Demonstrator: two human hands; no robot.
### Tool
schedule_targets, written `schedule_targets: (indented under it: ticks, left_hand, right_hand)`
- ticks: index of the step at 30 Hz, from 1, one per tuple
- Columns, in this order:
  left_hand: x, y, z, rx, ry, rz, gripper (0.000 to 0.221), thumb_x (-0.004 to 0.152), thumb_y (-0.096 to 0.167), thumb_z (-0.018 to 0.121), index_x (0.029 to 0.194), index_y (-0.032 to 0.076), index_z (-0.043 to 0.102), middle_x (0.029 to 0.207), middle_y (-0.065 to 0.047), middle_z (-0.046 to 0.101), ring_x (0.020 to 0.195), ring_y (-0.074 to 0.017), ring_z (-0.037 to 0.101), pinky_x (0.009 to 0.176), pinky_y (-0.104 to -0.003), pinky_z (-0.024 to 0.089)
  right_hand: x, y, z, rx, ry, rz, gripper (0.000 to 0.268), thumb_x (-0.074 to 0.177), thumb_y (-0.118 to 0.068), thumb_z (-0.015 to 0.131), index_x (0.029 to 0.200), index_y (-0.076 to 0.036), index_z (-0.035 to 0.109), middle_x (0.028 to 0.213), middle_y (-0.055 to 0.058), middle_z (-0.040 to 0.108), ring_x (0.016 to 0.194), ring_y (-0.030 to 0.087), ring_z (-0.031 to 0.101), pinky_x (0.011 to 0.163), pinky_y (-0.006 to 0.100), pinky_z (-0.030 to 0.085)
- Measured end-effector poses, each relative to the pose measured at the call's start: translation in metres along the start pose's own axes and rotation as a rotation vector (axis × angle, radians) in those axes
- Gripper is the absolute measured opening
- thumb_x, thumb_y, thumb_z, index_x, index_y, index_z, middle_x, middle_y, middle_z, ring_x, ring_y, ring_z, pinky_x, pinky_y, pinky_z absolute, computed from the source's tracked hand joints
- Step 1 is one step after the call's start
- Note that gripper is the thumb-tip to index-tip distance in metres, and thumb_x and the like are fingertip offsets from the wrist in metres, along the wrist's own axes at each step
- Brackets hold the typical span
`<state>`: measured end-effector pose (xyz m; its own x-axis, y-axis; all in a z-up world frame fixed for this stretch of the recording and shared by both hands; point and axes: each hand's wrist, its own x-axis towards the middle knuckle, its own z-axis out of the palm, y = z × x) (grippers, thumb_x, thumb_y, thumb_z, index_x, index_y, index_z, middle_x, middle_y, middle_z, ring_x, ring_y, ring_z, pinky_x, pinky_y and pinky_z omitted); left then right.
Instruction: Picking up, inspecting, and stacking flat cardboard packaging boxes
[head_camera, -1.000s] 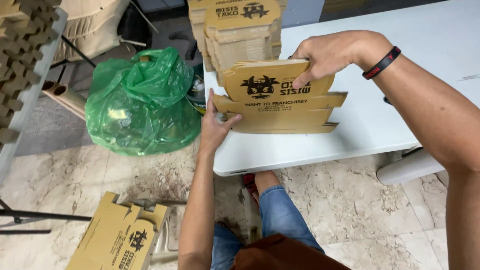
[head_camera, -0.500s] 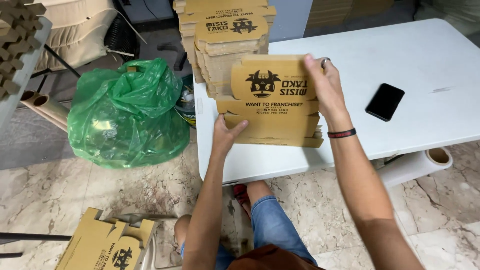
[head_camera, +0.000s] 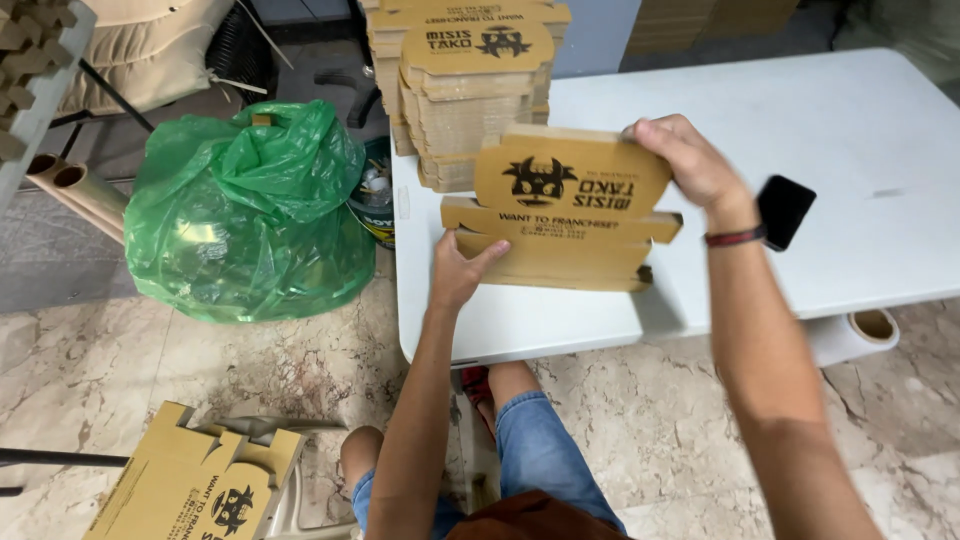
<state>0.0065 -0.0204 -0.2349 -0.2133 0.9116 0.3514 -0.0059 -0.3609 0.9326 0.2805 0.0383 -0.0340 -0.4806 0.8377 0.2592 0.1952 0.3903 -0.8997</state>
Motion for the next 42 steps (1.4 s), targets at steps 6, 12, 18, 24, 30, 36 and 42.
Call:
schedule_targets:
  ticks: [6, 12, 18, 24, 30, 36, 42]
  left_hand:
    - [0.004, 0.042, -0.003, 0.085, -0.058, -0.219, 0.059, 0.076, 0.030, 0.086, 0.122, 0.002, 0.063, 0.124, -0.013, 0.072, 0.119, -0.0263, 0.068, 0.102, -0.038, 0.058]
    - [0.000, 0.061, -0.005, 0.033, -0.099, -0.320, 0.064, 0.073, 0.034, 0.085, 0.126, 0.004, 0.064, 0.128, -0.011, 0.072, 0.120, -0.0248, 0.069, 0.103, -0.038, 0.058]
    - [-0.015, 0.064, -0.025, 0.297, 0.021, -0.368, 0.064, 0.069, 0.054, 0.084, 0.108, 0.009, 0.060, 0.112, -0.004, 0.061, 0.101, -0.0198, 0.057, 0.089, -0.033, 0.049]
    - [-0.105, 0.017, -0.068, -0.996, 0.537, 0.073, 0.083, 0.097, 0.047, 0.046, 0.163, 0.011, 0.011, 0.161, -0.022, 0.033, 0.147, -0.0408, 0.038, 0.125, -0.054, 0.024]
    - [-0.171, 0.022, -0.094, -1.371, 0.499, 0.033, 0.102, 0.079, 0.080, 0.055, 0.151, 0.009, 0.045, 0.150, -0.020, 0.052, 0.135, -0.0412, 0.049, 0.107, -0.056, 0.044]
    - [-0.216, 0.059, -0.136, -0.984, 0.180, 0.064, 0.054, 0.104, 0.032, 0.053, 0.143, -0.006, 0.049, 0.139, -0.024, 0.060, 0.133, -0.0387, 0.056, 0.116, -0.051, 0.047]
    - [-0.239, 0.108, -0.111, 0.294, 0.855, -0.092, 0.017, 0.089, 0.028, 0.082, 0.090, 0.010, 0.079, 0.070, -0.009, 0.075, 0.069, -0.0079, 0.068, 0.050, -0.036, 0.051]
  right_hand:
    - [0.065, -0.117, 0.043, -1.161, -0.659, 0.501, 0.073, 0.078, -0.073, 0.073, 0.068, -0.003, 0.055, 0.068, 0.007, 0.050, 0.061, 0.024, 0.040, 0.058, 0.038, 0.031]
    - [0.081, -0.124, 0.054, -1.256, -0.812, 0.580, 0.067, 0.084, -0.063, 0.069, 0.104, 0.001, 0.072, 0.089, 0.008, 0.065, 0.077, 0.025, 0.054, 0.067, 0.035, 0.042]
    - [0.059, -0.151, 0.080, -1.338, -0.878, 0.538, 0.056, 0.095, -0.061, 0.068, 0.088, -0.007, 0.055, 0.081, 0.005, 0.040, 0.067, 0.021, 0.036, 0.061, 0.036, 0.035]
    - [0.037, -0.223, 0.141, -1.448, -1.032, 0.272, 0.066, 0.095, -0.060, 0.072, 0.067, -0.005, 0.049, 0.066, 0.005, 0.039, 0.055, 0.022, 0.037, 0.049, 0.039, 0.035]
    - [0.010, -0.262, 0.155, -1.246, -0.734, 0.299, 0.049, 0.087, -0.042, 0.082, 0.079, 0.006, 0.081, 0.062, 0.019, 0.079, 0.054, 0.031, 0.067, 0.055, 0.038, 0.053]
    - [-0.015, -0.165, 0.148, -0.704, -0.608, 0.209, 0.044, 0.080, -0.025, 0.075, 0.120, -0.009, 0.077, 0.120, 0.006, 0.081, 0.104, 0.022, 0.077, 0.100, 0.034, 0.058]
    - [-0.114, -0.037, 0.203, -0.700, -0.253, 0.146, 0.063, 0.092, -0.044, 0.079, 0.068, 0.014, 0.071, 0.053, 0.030, 0.060, 0.053, 0.042, 0.066, 0.055, 0.051, 0.050]
